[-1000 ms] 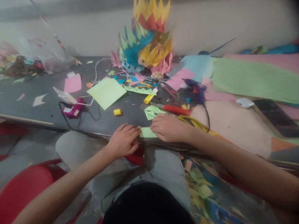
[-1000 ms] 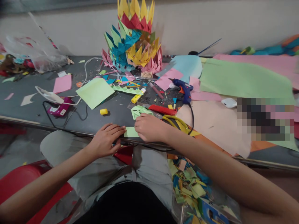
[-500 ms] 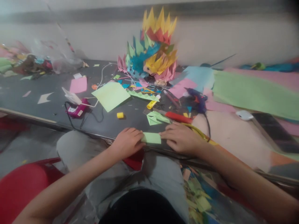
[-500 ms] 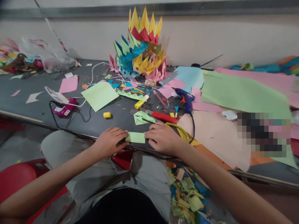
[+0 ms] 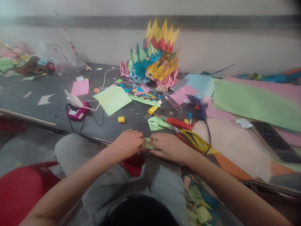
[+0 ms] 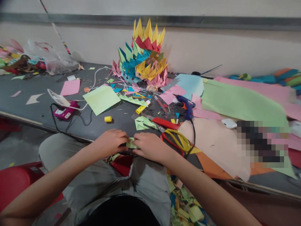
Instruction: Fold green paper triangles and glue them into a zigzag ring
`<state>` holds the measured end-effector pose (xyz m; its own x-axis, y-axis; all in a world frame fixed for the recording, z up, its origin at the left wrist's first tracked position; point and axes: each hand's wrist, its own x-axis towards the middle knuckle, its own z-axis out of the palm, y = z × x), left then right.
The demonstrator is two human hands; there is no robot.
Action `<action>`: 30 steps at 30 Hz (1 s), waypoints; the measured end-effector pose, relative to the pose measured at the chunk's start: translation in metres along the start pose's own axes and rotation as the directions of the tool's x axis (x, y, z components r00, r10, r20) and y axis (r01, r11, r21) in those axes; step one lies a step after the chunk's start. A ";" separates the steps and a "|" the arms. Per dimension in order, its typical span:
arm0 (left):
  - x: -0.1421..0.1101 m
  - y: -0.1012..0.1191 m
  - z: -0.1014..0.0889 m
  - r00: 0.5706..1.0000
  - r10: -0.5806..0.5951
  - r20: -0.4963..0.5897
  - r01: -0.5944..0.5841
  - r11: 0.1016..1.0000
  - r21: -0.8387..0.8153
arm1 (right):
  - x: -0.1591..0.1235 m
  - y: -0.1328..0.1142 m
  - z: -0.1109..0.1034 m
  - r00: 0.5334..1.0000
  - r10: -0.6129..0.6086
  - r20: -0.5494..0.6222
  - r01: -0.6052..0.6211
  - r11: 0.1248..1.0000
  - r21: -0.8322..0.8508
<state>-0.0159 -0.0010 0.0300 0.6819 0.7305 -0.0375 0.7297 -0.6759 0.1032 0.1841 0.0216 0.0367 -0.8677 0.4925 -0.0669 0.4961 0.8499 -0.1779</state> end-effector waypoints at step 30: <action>0.011 0.028 0.024 0.776 -0.623 0.097 0.015 -0.136 -0.991 | 0.002 -0.019 0.027 0.654 0.752 -0.083 -0.084 0.181 0.980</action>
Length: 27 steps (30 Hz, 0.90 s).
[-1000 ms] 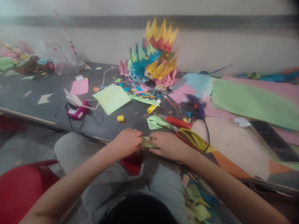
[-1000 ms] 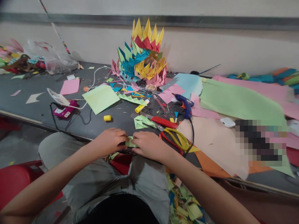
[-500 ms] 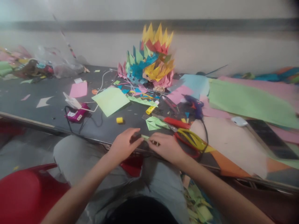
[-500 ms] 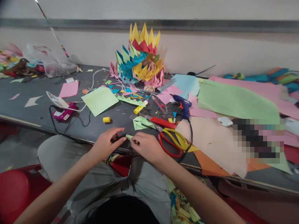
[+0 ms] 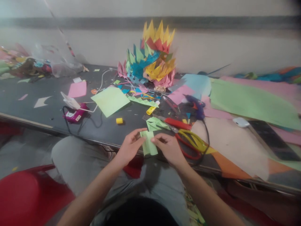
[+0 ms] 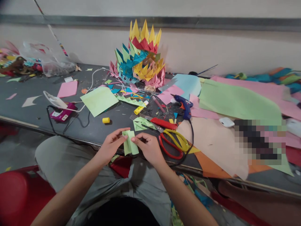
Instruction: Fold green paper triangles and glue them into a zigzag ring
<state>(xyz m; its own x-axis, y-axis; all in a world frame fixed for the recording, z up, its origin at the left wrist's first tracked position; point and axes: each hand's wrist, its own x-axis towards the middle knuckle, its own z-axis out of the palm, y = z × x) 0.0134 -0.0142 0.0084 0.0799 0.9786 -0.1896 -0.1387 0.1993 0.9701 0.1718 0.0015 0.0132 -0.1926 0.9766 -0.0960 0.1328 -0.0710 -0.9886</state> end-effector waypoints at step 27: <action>-0.007 -0.030 -0.004 0.848 0.512 0.137 -0.339 0.325 0.883 | -0.008 0.031 -0.016 0.783 -0.509 0.358 0.520 0.219 -0.825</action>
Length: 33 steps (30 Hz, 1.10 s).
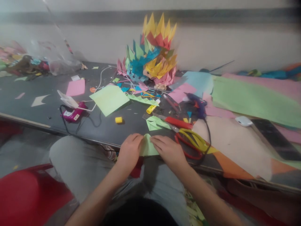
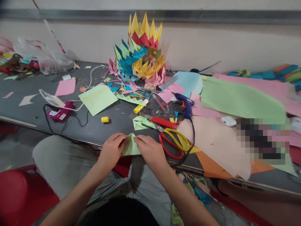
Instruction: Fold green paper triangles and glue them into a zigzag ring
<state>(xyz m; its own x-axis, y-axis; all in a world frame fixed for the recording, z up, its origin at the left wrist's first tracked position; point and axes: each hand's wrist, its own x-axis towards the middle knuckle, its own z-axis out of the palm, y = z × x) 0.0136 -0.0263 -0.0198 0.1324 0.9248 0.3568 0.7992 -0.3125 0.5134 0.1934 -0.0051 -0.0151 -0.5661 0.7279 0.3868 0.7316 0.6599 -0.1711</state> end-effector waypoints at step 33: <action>-0.005 -0.017 -0.008 0.906 0.404 0.125 -0.415 0.906 0.081 | 0.004 0.018 0.000 0.974 -0.218 0.068 0.213 0.975 0.068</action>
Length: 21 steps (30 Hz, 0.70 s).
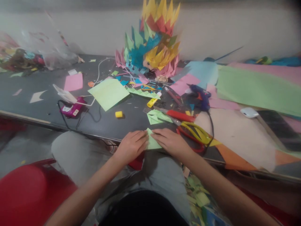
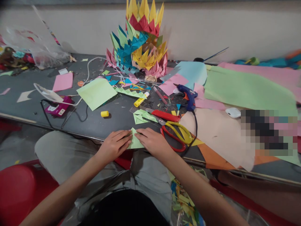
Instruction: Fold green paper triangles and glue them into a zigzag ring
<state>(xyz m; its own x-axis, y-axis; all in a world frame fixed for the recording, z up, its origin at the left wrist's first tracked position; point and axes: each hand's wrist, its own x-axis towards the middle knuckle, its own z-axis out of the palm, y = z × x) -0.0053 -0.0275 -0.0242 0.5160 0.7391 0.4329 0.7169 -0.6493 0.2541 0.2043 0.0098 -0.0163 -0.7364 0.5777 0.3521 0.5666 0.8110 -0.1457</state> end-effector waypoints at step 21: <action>0.004 -0.005 0.001 0.998 0.032 0.045 -0.033 0.999 0.003 | 0.002 0.000 -0.002 0.999 -0.003 0.037 0.003 1.000 0.011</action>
<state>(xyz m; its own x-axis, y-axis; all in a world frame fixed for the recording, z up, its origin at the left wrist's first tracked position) -0.0066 -0.0206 -0.0244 0.5595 0.7250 0.4017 0.7010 -0.6725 0.2372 0.2035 0.0109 -0.0140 -0.7512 0.5783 0.3184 0.5607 0.8135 -0.1546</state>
